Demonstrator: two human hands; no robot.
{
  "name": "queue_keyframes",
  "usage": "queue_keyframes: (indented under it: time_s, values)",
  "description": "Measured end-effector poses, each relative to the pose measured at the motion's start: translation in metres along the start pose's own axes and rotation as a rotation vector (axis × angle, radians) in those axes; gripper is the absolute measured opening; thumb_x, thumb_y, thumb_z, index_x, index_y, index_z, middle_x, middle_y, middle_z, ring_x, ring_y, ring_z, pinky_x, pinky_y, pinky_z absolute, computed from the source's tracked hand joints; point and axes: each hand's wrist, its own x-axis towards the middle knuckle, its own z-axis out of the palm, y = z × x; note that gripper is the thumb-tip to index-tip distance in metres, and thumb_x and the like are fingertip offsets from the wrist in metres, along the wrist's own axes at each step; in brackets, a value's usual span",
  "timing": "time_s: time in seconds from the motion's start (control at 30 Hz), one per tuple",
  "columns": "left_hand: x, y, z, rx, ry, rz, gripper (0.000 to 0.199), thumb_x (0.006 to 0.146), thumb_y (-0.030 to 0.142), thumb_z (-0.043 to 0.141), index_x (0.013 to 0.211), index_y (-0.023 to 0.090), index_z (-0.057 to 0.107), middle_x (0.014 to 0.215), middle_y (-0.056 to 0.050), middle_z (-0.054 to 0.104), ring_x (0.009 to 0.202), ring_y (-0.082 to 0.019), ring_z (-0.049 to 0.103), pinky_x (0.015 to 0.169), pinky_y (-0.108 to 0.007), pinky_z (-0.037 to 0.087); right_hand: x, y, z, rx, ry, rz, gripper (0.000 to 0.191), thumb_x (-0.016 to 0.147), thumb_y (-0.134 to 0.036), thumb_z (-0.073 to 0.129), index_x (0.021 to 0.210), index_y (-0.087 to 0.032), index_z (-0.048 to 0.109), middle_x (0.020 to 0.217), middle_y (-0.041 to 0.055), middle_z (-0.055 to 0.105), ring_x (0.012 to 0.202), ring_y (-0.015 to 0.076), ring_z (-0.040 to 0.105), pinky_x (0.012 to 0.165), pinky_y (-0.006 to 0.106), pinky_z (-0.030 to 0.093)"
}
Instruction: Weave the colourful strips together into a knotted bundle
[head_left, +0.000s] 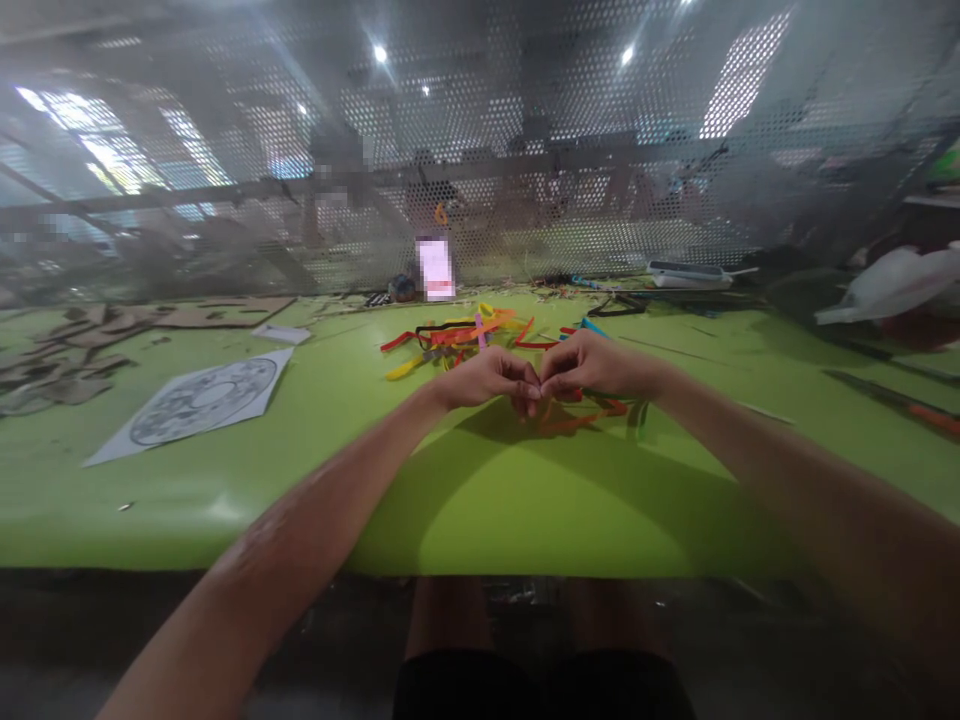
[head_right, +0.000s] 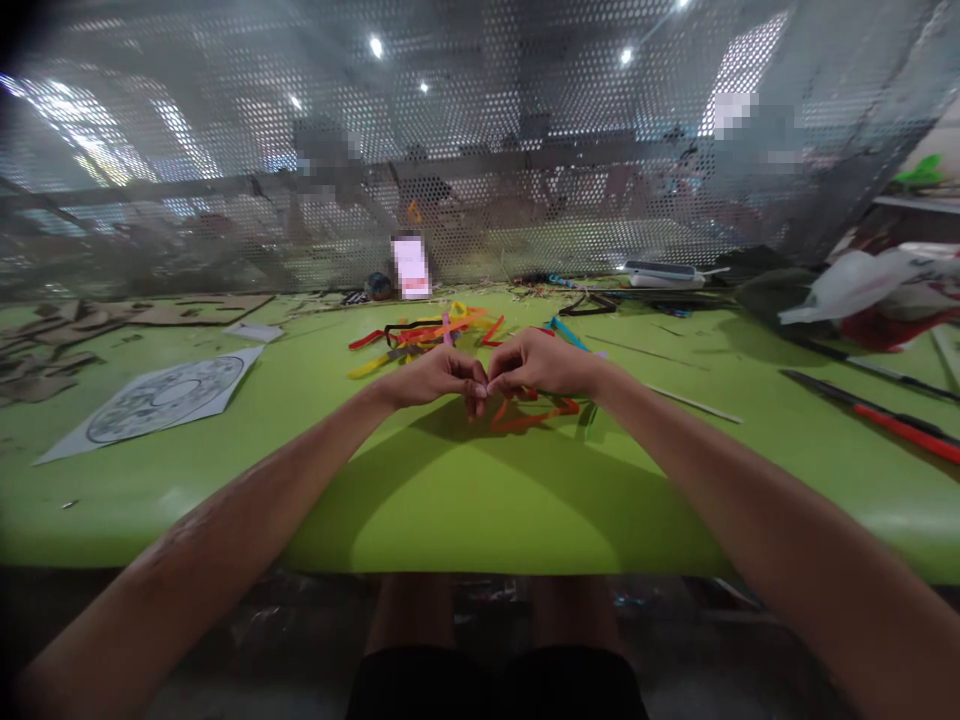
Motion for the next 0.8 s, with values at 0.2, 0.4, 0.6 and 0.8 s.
queue_keyframes:
  time_s: [0.2,0.4,0.6,0.8]
  values:
    - [-0.001,-0.003,-0.007,0.081,0.004,0.006,0.028,0.079,0.039,0.078,0.081,0.011,0.073,0.074,-0.006,0.074,0.066,-0.013,0.071,0.069,-0.024,0.056,0.002,0.000,0.001,-0.083,-0.004,0.015,0.020,0.079,-0.035,0.069,0.075,-0.015,0.069,0.059,-0.0023,0.057,0.053,0.0093,0.049,0.052,0.024,0.038]
    - [-0.003,-0.002,-0.015,0.223,0.077,-0.017,0.021,0.083,0.032,0.075,0.082,0.011,0.072,0.072,-0.003,0.072,0.067,-0.011,0.067,0.069,-0.023,0.054,0.004,0.006,-0.002,-0.156,0.005,0.054,0.018,0.081,-0.034,0.064,0.082,-0.016,0.069,0.060,-0.0015,0.059,0.055,0.0102,0.052,0.053,0.024,0.039]
    - [-0.006,0.001,-0.020,0.283,0.120,-0.031,0.018,0.087,0.028,0.070,0.086,0.010,0.070,0.075,-0.006,0.073,0.067,-0.011,0.067,0.068,-0.022,0.054,0.003,0.012,-0.012,-0.164,0.024,0.085,0.025,0.081,-0.038,0.067,0.090,-0.015,0.070,0.069,0.0017,0.065,0.062,0.0128,0.058,0.060,0.025,0.044]
    - [-0.003,-0.002,-0.016,0.260,0.151,0.019,0.022,0.088,0.030,0.070,0.099,0.011,0.071,0.085,-0.008,0.074,0.070,-0.011,0.069,0.069,-0.022,0.056,0.006,0.013,-0.011,-0.190,0.090,0.086,0.020,0.079,-0.035,0.066,0.084,-0.016,0.070,0.067,0.0020,0.065,0.060,0.0132,0.058,0.057,0.025,0.043]
